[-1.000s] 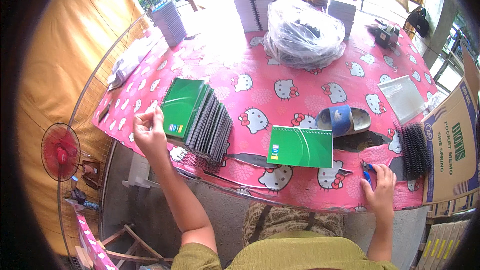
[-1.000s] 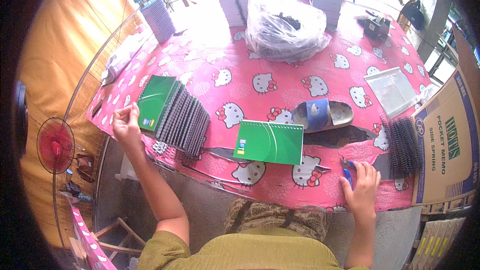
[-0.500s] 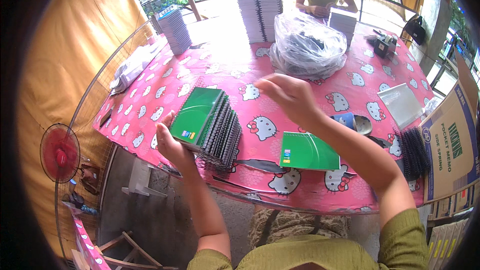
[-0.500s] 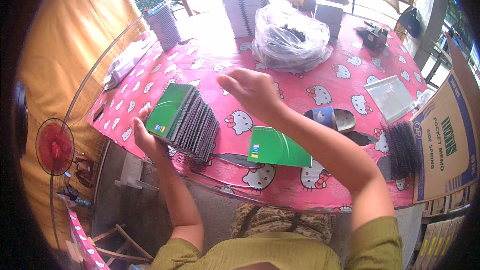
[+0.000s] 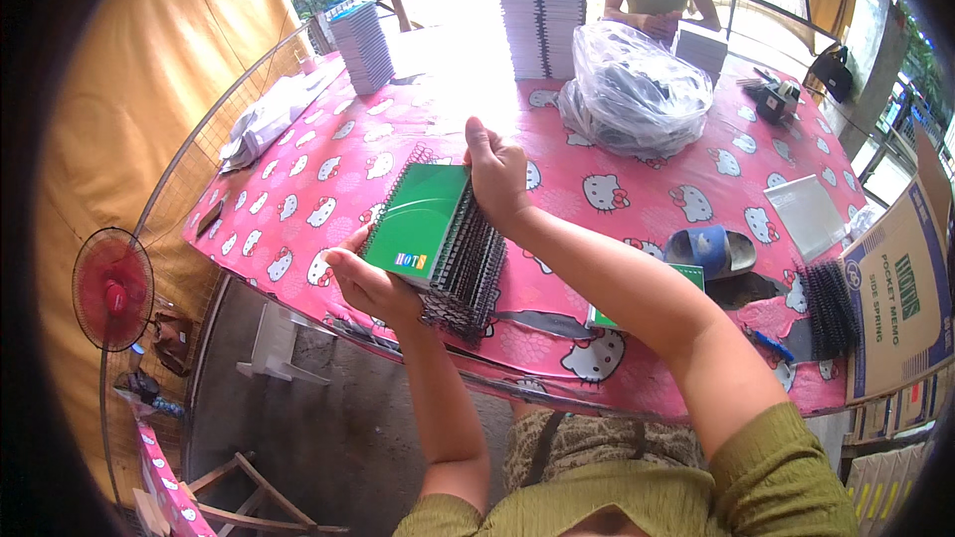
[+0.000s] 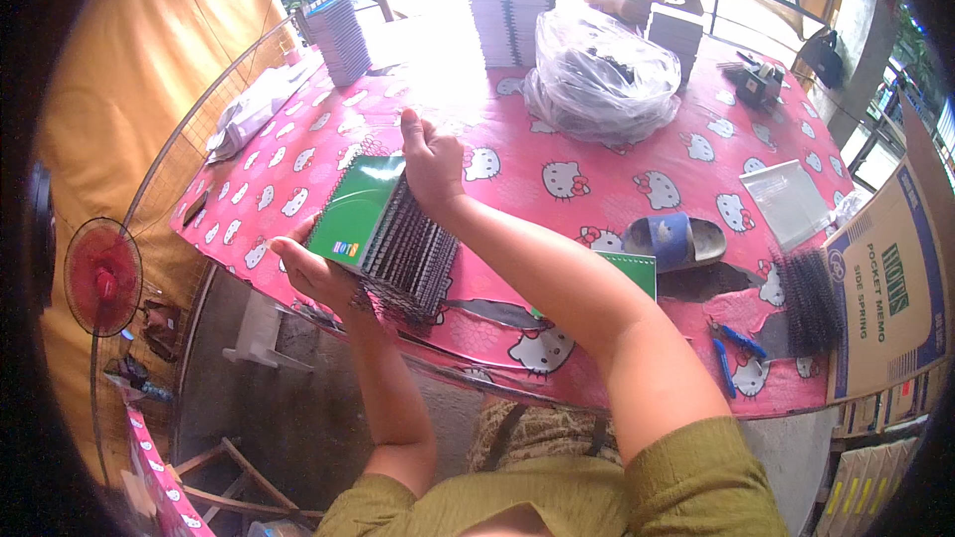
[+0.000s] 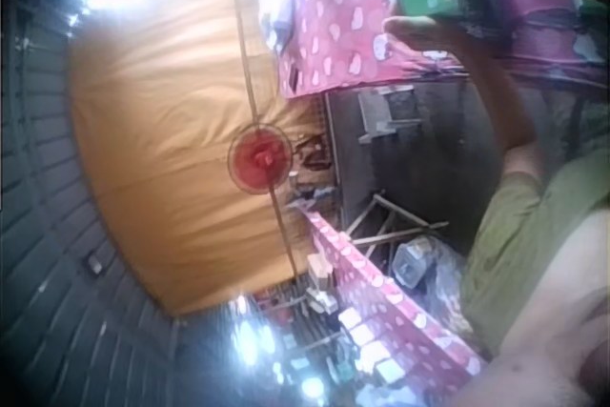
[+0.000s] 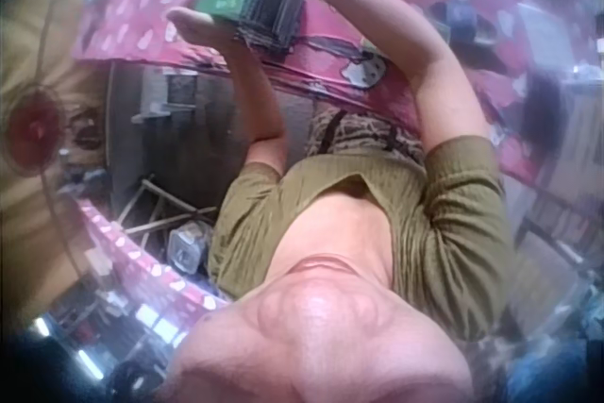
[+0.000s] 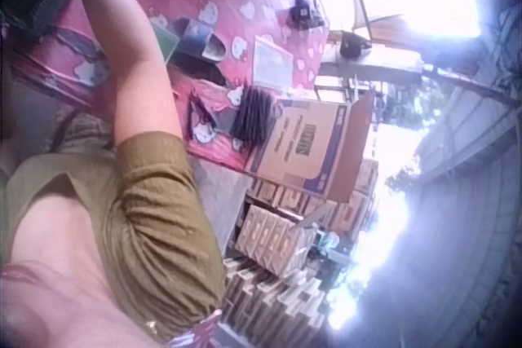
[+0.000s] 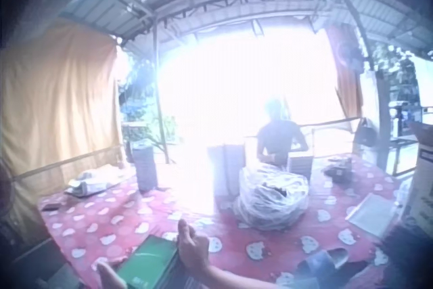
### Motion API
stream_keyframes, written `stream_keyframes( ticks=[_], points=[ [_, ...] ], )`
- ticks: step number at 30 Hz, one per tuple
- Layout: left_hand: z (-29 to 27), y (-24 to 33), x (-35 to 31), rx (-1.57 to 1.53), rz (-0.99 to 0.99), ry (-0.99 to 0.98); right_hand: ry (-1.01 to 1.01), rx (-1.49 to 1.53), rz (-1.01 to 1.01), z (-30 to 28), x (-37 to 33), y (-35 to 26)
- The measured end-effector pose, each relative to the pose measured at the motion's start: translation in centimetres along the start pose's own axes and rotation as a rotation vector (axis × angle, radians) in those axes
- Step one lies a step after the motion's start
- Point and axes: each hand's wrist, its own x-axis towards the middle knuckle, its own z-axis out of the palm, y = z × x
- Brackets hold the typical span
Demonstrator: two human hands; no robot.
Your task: The person trims the wire bindings of small green notebooks using pliers and then applies tape to the spine area of the notebooks.
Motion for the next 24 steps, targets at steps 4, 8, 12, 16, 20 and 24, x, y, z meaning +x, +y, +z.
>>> stream_keyframes(
  ticks=[4, 8, 12, 16, 20, 24],
  points=[
    [-1.6, -0.5, 0.8, 0.122, 0.098, -0.039, -0.157, -0.318, -0.170, -3.6, -0.2, -2.0],
    [-4.5, 3.2, 0.1, -0.055, 0.159, -0.023, -0.275, -0.945, -0.518, -16.6, -3.0, -6.6],
    [-5.6, 7.1, -4.3, -0.494, 0.365, -0.032, 0.033, -0.860, 0.089, -25.7, -9.8, -8.8],
    [-1.6, 7.8, -10.5, -0.445, 0.192, -0.407, 0.074, -0.463, 0.471, -28.1, -15.3, -5.2],
    [1.0, 4.9, -13.5, -0.485, -0.250, -0.646, 0.051, -0.685, 0.288, -28.8, -14.8, -5.8],
    [0.9, 2.8, -14.4, -0.324, -0.526, -0.800, 0.064, -0.895, 0.303, -27.1, -14.6, -7.8]
  ],
)
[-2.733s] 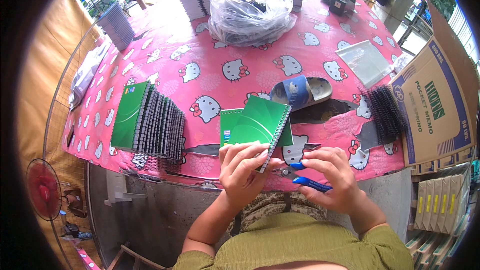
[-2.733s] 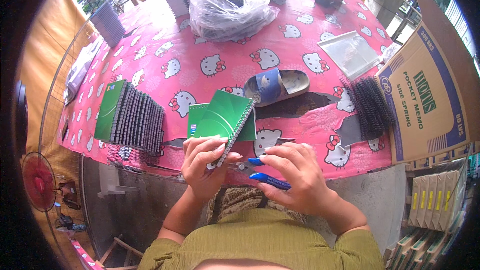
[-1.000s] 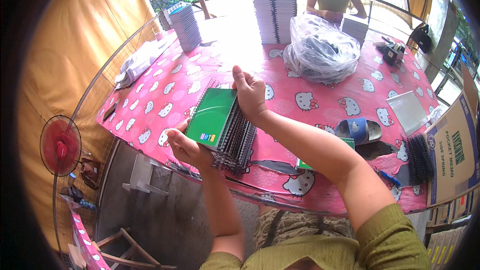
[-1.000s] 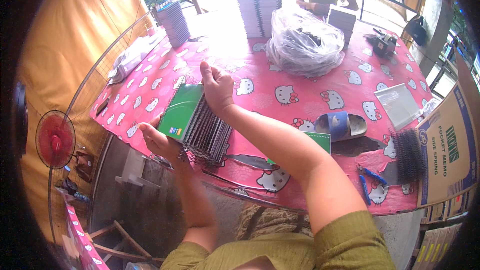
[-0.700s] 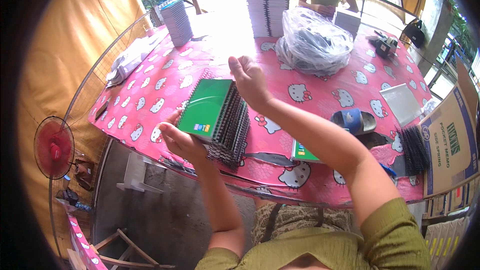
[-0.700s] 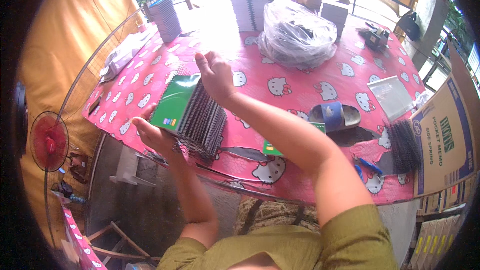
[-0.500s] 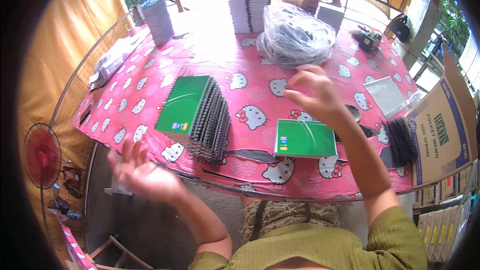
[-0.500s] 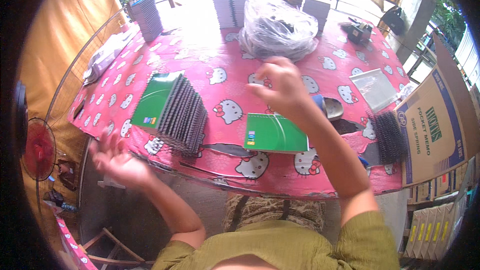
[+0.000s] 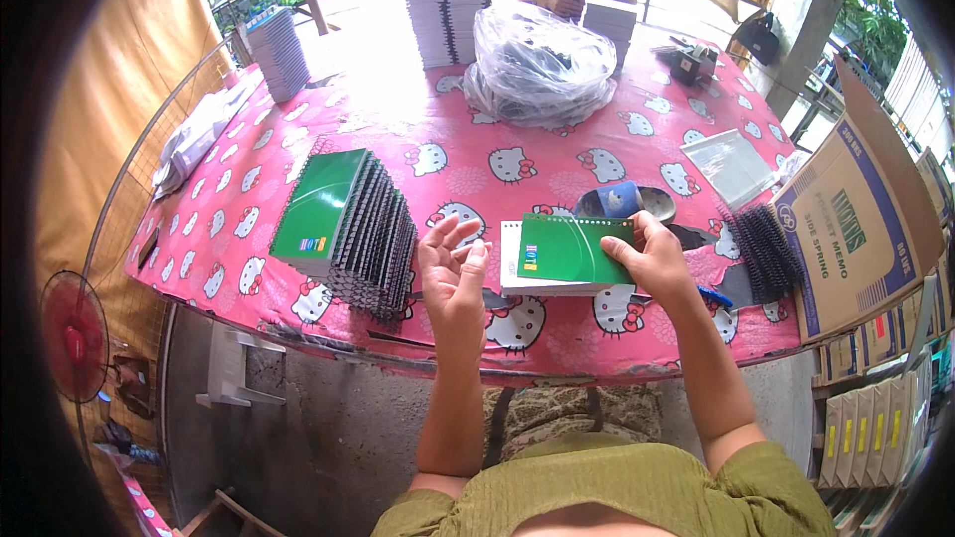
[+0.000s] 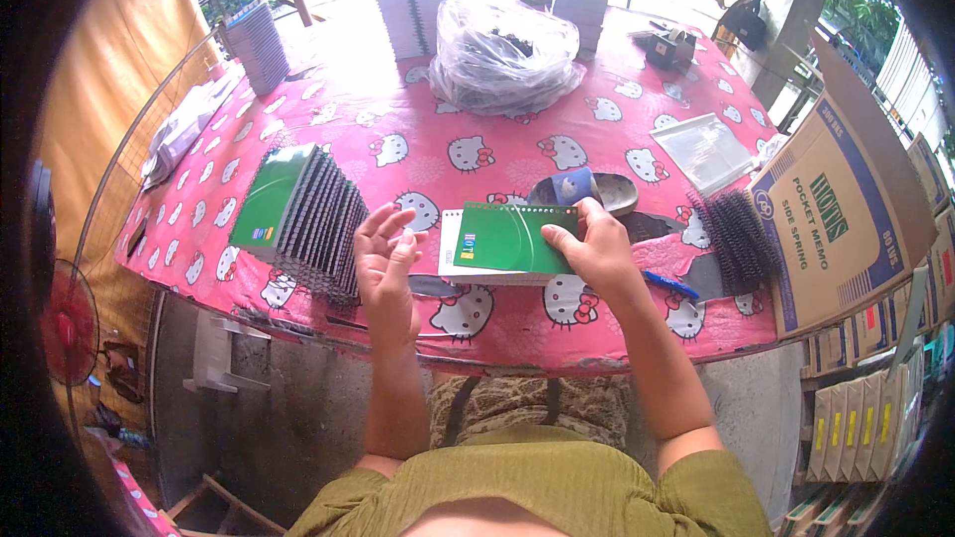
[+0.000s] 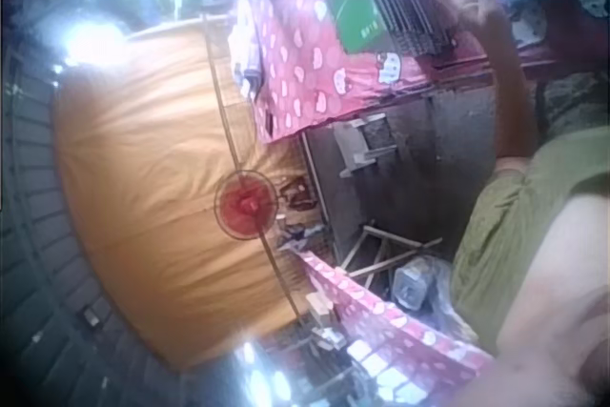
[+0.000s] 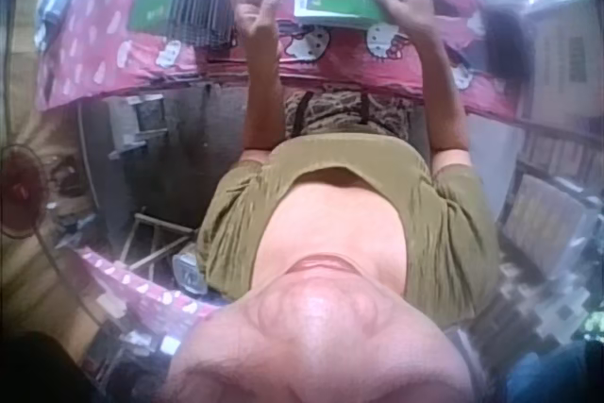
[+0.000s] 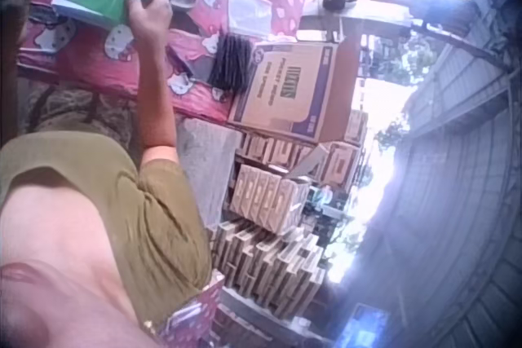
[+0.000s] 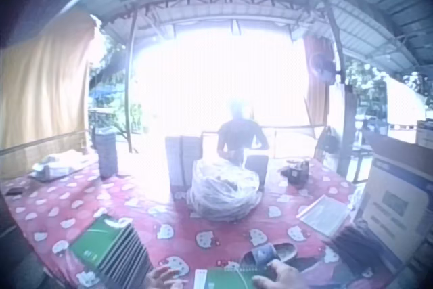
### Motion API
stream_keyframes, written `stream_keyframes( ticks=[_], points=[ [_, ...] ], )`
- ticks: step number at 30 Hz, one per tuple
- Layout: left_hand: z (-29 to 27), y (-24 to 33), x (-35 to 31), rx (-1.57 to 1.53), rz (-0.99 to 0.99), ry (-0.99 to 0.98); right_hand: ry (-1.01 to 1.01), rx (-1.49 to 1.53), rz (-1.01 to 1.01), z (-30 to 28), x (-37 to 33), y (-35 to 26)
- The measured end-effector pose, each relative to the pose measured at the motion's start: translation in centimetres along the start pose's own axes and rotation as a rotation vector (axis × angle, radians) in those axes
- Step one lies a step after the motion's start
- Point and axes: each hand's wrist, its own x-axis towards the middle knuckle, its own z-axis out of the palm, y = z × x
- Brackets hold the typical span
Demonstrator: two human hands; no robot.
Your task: The person trims the wire bindings of small green notebooks using pliers and then applies tape to the spine area of the notebooks.
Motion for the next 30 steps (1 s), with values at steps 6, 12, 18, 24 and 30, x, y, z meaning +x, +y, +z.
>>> stream_keyframes(
  ticks=[6, 12, 18, 24, 30],
  points=[
    [-3.0, -3.6, -1.8, 0.117, -0.169, 0.079, 0.329, -0.289, -0.466, 0.0, -1.6, -3.2],
    [-4.0, -5.4, -3.2, 0.164, -0.137, 0.134, -0.113, -0.501, -0.938, 4.4, -2.8, -8.4],
    [-4.8, -5.4, -2.6, 0.138, -0.252, 0.062, -0.505, -0.617, -0.836, 4.6, 0.4, -9.6],
    [-4.7, -5.6, -2.4, 0.154, -0.223, 0.080, -0.558, -0.470, -0.878, 4.2, 1.6, -9.4],
    [-4.5, -5.2, -2.2, 0.240, -0.305, 0.008, -0.498, -0.494, -0.939, 4.2, 1.8, -8.4]
  ],
)
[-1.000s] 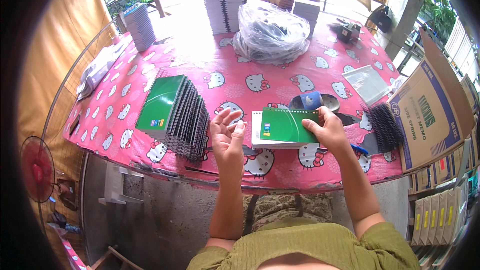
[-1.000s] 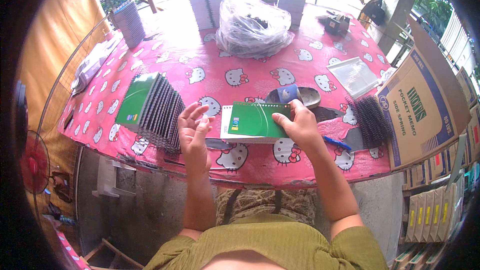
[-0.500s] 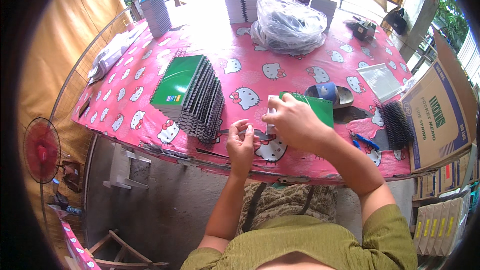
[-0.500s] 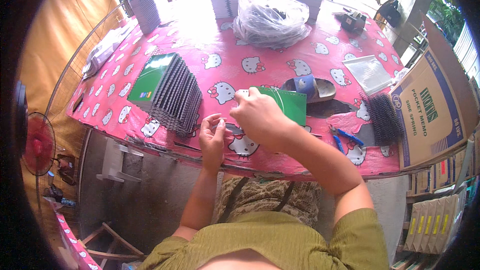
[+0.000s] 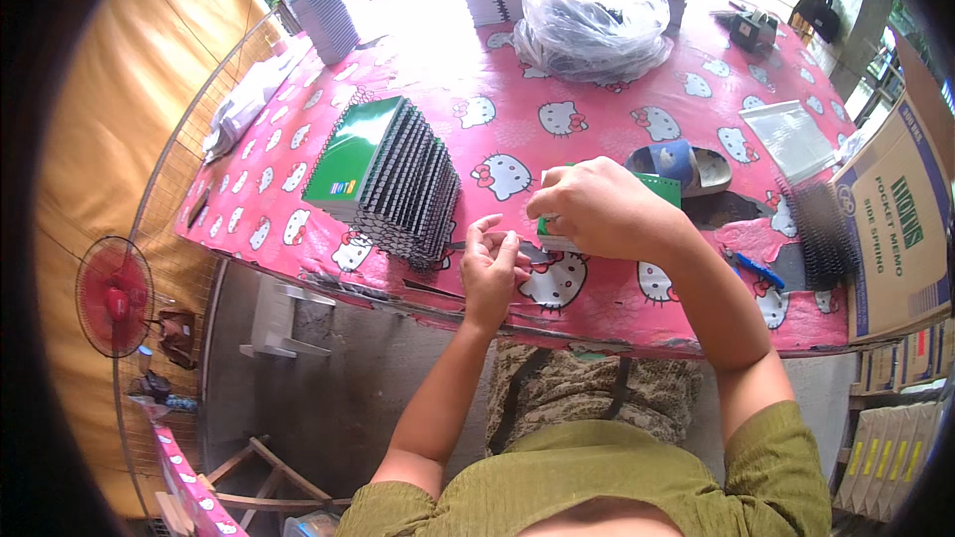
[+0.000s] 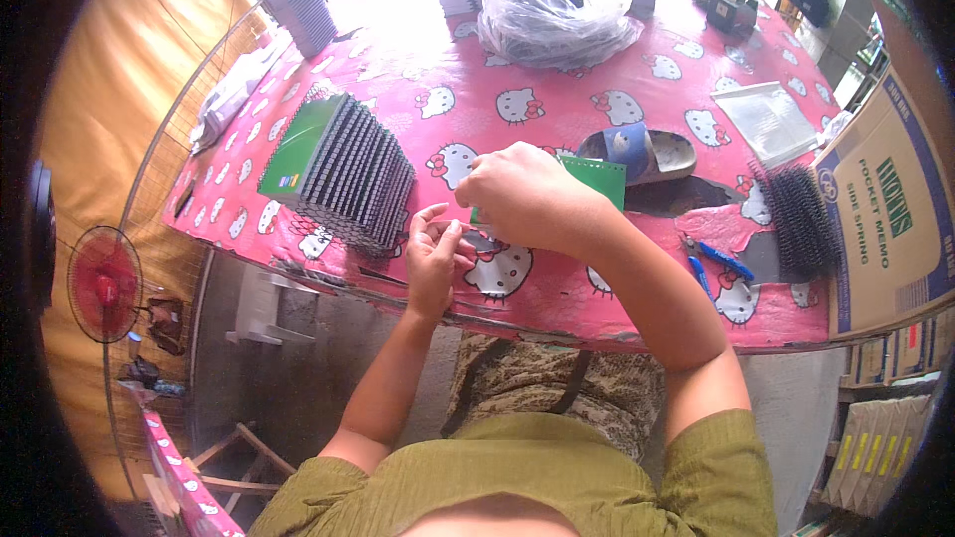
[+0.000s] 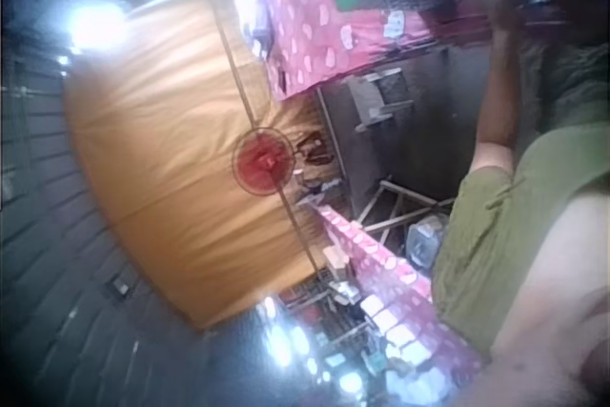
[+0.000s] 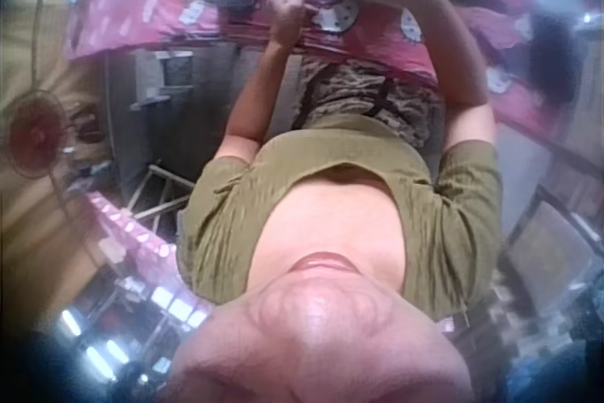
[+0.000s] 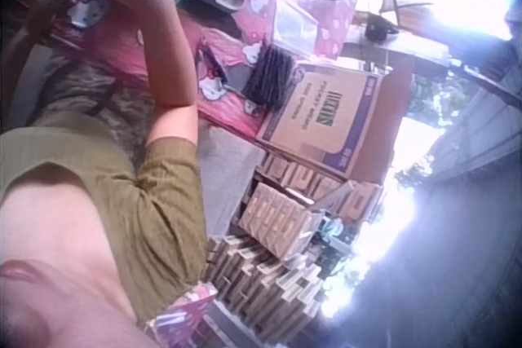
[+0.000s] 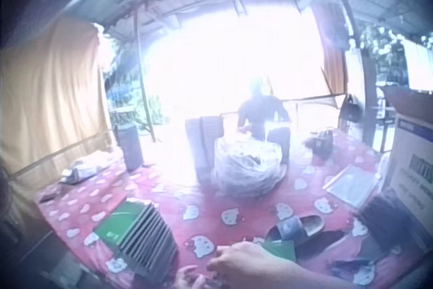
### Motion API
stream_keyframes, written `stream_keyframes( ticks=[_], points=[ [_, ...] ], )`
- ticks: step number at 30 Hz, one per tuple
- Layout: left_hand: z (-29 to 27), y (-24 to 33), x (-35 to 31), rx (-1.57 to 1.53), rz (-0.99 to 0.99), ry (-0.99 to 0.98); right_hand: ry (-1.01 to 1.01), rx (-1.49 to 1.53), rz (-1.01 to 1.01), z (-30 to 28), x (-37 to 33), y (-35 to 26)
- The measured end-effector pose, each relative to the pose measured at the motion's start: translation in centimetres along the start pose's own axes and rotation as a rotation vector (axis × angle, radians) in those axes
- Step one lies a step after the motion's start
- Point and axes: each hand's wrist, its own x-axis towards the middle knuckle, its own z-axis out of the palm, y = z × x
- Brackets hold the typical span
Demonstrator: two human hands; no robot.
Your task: The person trims the wire bindings of small green notebooks using pliers and then applies tape to the spine area of the notebooks.
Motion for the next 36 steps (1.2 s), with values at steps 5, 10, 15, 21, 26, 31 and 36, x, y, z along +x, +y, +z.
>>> stream_keyframes(
  ticks=[5, 10, 15, 21, 26, 31, 36],
  points=[
    [-0.3, -1.3, 0.0, 0.114, 0.088, 0.050, 0.046, -0.154, -0.006, 1.3, 0.1, -1.2],
    [-0.6, -0.6, -0.6, 0.839, 0.369, -0.047, 0.182, -0.255, 0.005, 3.5, 0.1, -3.0],
    [0.9, 2.6, 2.0, 1.377, 0.241, -0.503, 0.281, -0.370, 0.167, 5.8, 0.7, -2.8],
    [0.0, 1.4, 0.5, 1.455, 0.316, -0.545, 0.356, 0.129, 0.107, 4.9, 0.2, -2.5],
    [-0.1, 0.7, 2.1, 1.430, 0.365, -0.581, 0.384, 0.334, 0.140, 3.8, -0.2, -0.2],
    [-1.6, 0.0, 1.5, 1.422, 0.387, -0.569, 0.316, 0.542, 0.116, 3.2, -0.2, 1.7],
    [-2.9, -0.5, 0.5, 1.426, 0.452, -0.546, 0.322, 0.633, 0.120, 3.3, 0.0, 1.9]
  ],
)
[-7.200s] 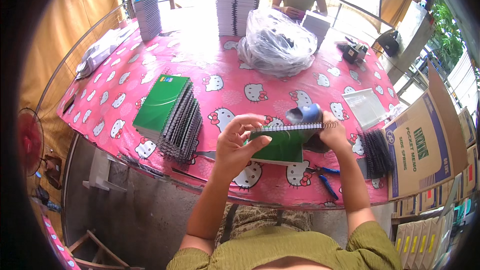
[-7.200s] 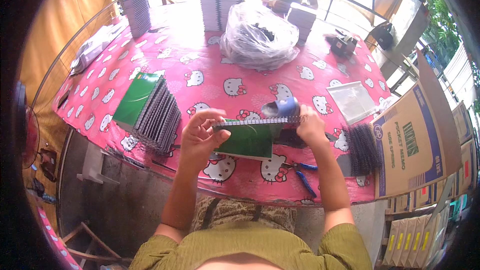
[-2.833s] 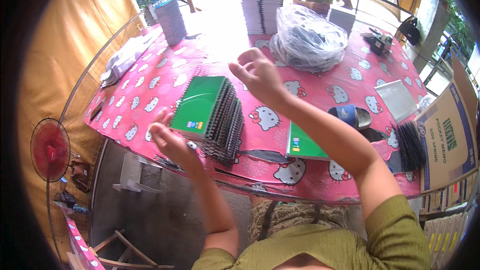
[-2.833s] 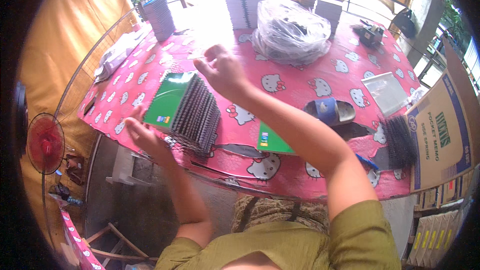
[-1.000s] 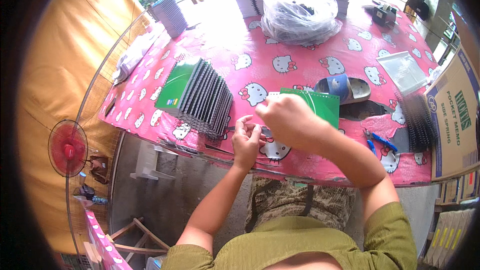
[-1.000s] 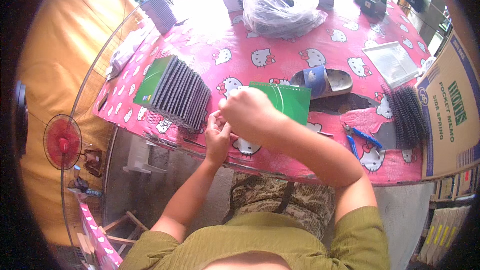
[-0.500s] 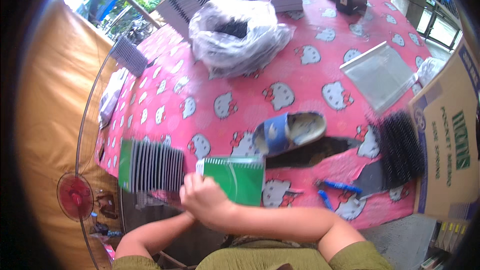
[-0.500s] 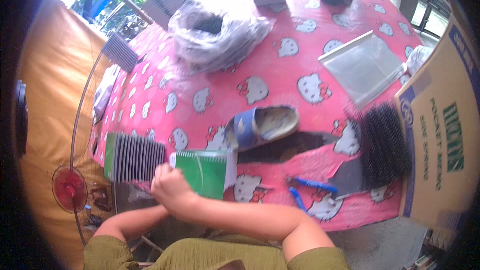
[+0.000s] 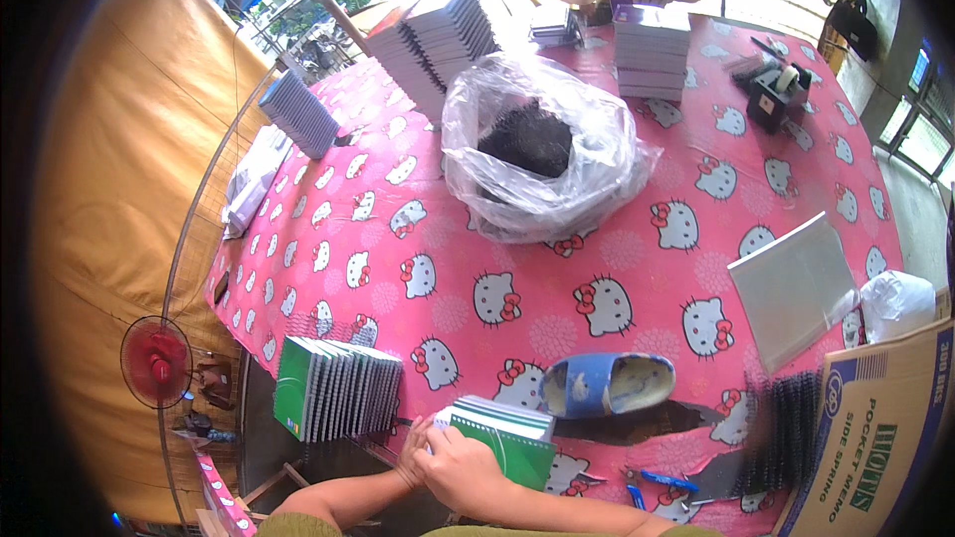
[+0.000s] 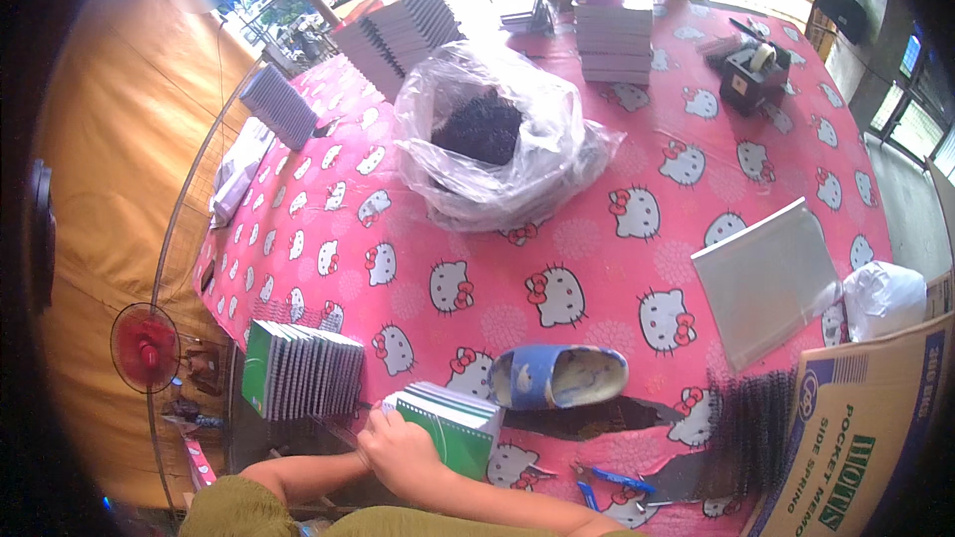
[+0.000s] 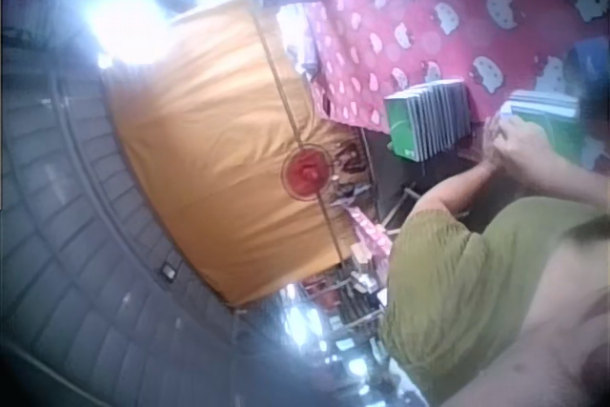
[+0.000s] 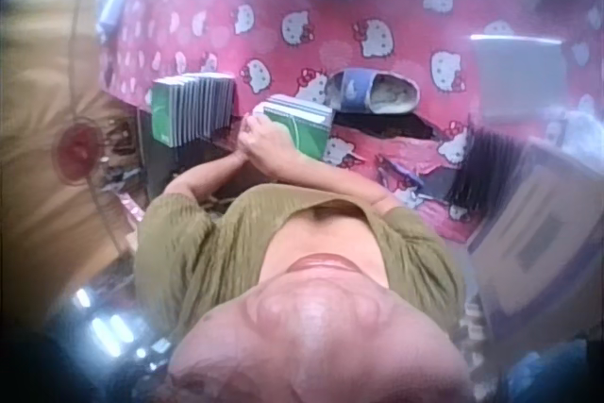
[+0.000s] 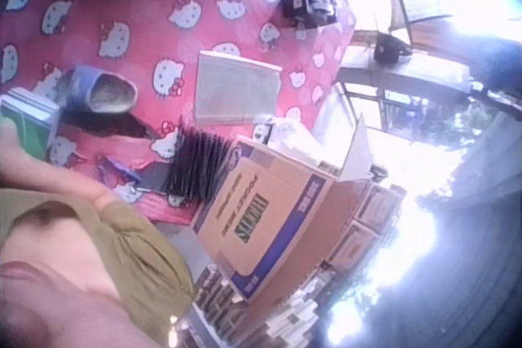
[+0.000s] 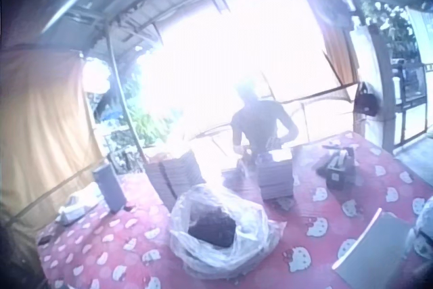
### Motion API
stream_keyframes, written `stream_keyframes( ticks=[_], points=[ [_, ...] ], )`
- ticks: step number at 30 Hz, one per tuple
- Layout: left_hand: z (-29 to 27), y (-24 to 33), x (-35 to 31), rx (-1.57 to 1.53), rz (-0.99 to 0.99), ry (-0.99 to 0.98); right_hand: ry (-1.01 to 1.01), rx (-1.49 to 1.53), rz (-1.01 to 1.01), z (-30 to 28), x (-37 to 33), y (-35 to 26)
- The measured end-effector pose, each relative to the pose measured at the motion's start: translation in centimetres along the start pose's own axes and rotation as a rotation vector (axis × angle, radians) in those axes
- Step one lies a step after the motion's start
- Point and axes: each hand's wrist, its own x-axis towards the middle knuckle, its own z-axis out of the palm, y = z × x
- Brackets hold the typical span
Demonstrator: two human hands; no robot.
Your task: The person trims the wire bindings of small green notebooks using pliers and then applies tape to the spine area of the notebooks.
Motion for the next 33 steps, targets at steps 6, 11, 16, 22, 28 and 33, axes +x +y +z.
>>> stream_keyframes(
  ticks=[6, 11, 16, 22, 28, 33],
  points=[
    [0.1, -1.7, -1.4, 0.002, 0.038, 0.049, -0.010, 0.002, -0.035, 0.1, 0.8, 0.1],
    [0.3, -0.6, -1.1, -0.147, 0.000, 0.012, -0.063, -0.099, -0.054, 0.6, 0.0, 0.3],
    [-0.7, -0.2, 0.2, -0.234, -0.001, 0.109, -0.059, -0.362, -0.124, 0.5, -0.2, -0.6],
    [-1.0, 0.0, -0.2, -0.471, -0.036, 0.392, 0.014, -0.471, -0.173, 1.0, -0.6, -2.0],
    [-3.4, 4.0, -0.3, -1.379, -0.391, 0.953, 0.019, -0.725, 0.007, -0.1, -2.1, -3.7],
    [-9.8, 6.3, -2.0, -1.951, -0.157, 0.577, 0.254, -0.510, -0.074, -1.0, -2.8, -2.8]
  ],
)
